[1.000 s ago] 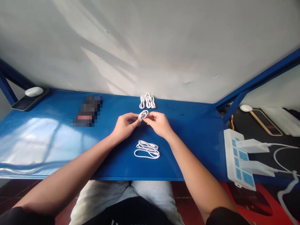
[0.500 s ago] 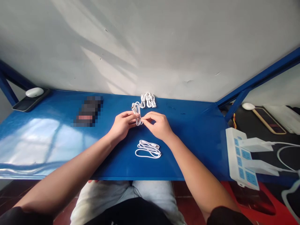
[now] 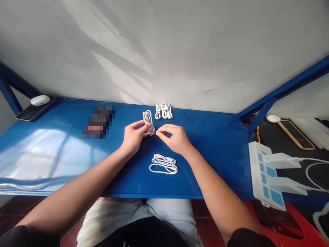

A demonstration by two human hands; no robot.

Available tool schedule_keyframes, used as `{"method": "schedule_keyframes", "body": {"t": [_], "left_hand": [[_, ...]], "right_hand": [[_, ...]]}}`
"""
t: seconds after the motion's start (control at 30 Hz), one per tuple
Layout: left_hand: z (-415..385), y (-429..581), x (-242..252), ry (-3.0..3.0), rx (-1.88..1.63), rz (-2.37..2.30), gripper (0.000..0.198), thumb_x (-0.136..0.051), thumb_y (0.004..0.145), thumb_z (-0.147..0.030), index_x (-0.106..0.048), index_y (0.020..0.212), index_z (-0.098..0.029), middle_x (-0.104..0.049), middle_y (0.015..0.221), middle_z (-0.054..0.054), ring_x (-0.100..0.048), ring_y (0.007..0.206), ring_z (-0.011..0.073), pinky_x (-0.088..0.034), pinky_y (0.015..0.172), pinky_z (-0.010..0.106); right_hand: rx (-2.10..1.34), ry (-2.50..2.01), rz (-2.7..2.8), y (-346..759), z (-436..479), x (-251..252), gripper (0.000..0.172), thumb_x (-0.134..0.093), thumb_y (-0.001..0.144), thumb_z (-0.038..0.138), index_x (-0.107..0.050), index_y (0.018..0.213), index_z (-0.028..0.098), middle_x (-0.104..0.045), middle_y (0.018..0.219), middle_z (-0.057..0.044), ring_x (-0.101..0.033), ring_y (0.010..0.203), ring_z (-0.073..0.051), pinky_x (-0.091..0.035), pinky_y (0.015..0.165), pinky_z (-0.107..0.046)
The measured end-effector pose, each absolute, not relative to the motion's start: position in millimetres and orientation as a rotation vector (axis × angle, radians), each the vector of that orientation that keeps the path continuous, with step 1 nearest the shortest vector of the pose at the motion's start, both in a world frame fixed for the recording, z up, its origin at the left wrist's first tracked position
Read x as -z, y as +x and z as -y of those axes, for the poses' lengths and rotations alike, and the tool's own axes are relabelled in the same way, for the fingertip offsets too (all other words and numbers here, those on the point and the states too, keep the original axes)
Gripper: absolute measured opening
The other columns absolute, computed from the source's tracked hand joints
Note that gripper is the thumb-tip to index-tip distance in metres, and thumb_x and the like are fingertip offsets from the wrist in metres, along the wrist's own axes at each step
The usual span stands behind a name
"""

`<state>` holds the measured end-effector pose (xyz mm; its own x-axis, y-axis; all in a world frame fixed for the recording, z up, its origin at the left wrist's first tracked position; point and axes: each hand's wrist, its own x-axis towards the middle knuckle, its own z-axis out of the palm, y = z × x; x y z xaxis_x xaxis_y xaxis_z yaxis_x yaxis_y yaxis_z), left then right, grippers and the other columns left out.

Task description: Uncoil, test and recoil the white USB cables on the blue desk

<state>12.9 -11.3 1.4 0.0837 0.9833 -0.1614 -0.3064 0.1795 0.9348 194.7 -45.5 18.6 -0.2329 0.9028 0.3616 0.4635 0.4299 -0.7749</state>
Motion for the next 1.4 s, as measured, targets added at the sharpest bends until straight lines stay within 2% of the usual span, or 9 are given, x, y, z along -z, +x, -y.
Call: {"method": "schedule_keyframes", "body": {"t": [0.17, 0.4, 0.53, 0.63, 0.73, 0.83, 0.97, 1.17, 1.4], "left_hand": [[4.8, 6.5, 0.2, 0.924, -1.207, -1.035, 0.038, -0.086, 0.070, -0.043, -0.076, 0.091, -0.014, -0.073, 0.087, 0.005, -0.068, 0.077, 0.0157, -0.058, 0.081, 0.034], [1.7, 3.0, -1.2, 0.914, -1.129, -0.979, 0.035, -0.083, 0.074, -0.040, -0.076, 0.096, -0.013, -0.072, 0.084, 0.005, -0.067, 0.076, 0.0141, -0.056, 0.077, 0.029], [-1.5, -0.2, -0.4, 0.919, -1.127, -0.989, 0.037, -0.083, 0.074, -0.041, -0.077, 0.098, -0.014, -0.073, 0.087, 0.006, -0.067, 0.076, 0.0143, -0.055, 0.077, 0.029], [0.3, -3.0, -0.5, 1.168, -1.103, -1.011, 0.038, -0.079, 0.079, -0.043, -0.079, 0.104, -0.015, -0.075, 0.089, 0.007, -0.066, 0.075, 0.0159, -0.053, 0.076, 0.030], [7.1, -2.7, -0.7, 1.636, -0.994, -0.998, 0.035, -0.071, 0.086, -0.041, -0.079, 0.113, -0.019, -0.077, 0.094, 0.007, -0.067, 0.079, 0.0186, -0.051, 0.075, 0.030], [14.4, 2.6, 1.9, 2.100, -0.859, -0.855, 0.032, -0.062, 0.092, -0.032, -0.077, 0.120, -0.023, -0.077, 0.103, 0.008, -0.069, 0.086, 0.0204, -0.052, 0.079, 0.032], [20.0, 14.0, 10.4, 2.431, -0.719, -0.706, 0.033, -0.056, 0.094, -0.025, -0.077, 0.120, -0.022, -0.076, 0.110, 0.011, -0.071, 0.094, 0.0232, -0.053, 0.084, 0.035], [20.5, 19.6, 15.4, 2.464, -0.622, -0.630, 0.032, -0.058, 0.096, -0.026, -0.075, 0.123, -0.022, -0.075, 0.115, 0.011, -0.069, 0.098, 0.0237, -0.051, 0.089, 0.038], [18.5, 13.1, 6.1, 2.366, -0.555, -0.530, 0.035, -0.072, 0.089, -0.036, -0.075, 0.123, -0.027, -0.074, 0.118, 0.010, -0.067, 0.106, 0.0246, -0.045, 0.097, 0.041]], "right_hand": [[-0.771, -1.186, 1.819, 196.4, 45.5, -20.6, 0.018, -0.063, 0.092, 0.034, -0.076, 0.084, 0.024, -0.075, 0.092, -0.004, -0.069, 0.085, -0.021, -0.056, 0.079, -0.035], [-1.162, -1.184, 1.749, 214.0, 38.3, -25.6, 0.014, -0.072, 0.085, 0.036, -0.077, 0.085, 0.023, -0.075, 0.093, -0.003, -0.068, 0.089, -0.020, -0.054, 0.082, -0.034], [-1.274, -1.103, 1.756, 230.2, 35.3, -34.9, 0.017, -0.077, 0.080, 0.039, -0.078, 0.083, 0.023, -0.075, 0.093, -0.004, -0.068, 0.089, -0.020, -0.054, 0.082, -0.035], [-1.181, -1.250, 1.618, 251.0, 30.5, -36.6, 0.022, -0.081, 0.076, 0.042, -0.080, 0.085, 0.022, -0.077, 0.091, -0.005, -0.069, 0.087, -0.021, -0.054, 0.082, -0.036], [-0.869, -1.489, 1.393, 277.9, 20.5, -25.5, 0.028, -0.080, 0.073, 0.043, -0.081, 0.090, 0.021, -0.078, 0.094, -0.007, -0.069, 0.090, -0.024, -0.053, 0.085, -0.039], [-0.565, -1.739, 1.347, 299.5, 9.6, -6.0, 0.026, -0.075, 0.074, 0.039, -0.082, 0.089, 0.019, -0.077, 0.096, -0.009, -0.067, 0.084, -0.024, -0.052, 0.083, -0.040], [-0.446, -1.865, 1.415, 308.9, 2.5, 11.7, 0.020, -0.069, 0.076, 0.033, -0.082, 0.085, 0.020, -0.077, 0.096, -0.008, -0.067, 0.087, -0.024, -0.050, 0.084, -0.038], [-0.439, -2.033, 1.349, 305.3, 2.4, 11.4, 0.015, -0.068, 0.076, 0.031, -0.080, 0.077, 0.022, -0.077, 0.082, -0.004, -0.068, 0.081, -0.023, -0.048, 0.076, -0.034], [-0.379, -2.138, 1.222, 303.3, 0.6, 8.6, 0.012, -0.067, 0.074, 0.028, -0.078, 0.075, 0.022, -0.076, 0.079, -0.004, -0.067, 0.078, -0.023, -0.048, 0.079, -0.037]]}}
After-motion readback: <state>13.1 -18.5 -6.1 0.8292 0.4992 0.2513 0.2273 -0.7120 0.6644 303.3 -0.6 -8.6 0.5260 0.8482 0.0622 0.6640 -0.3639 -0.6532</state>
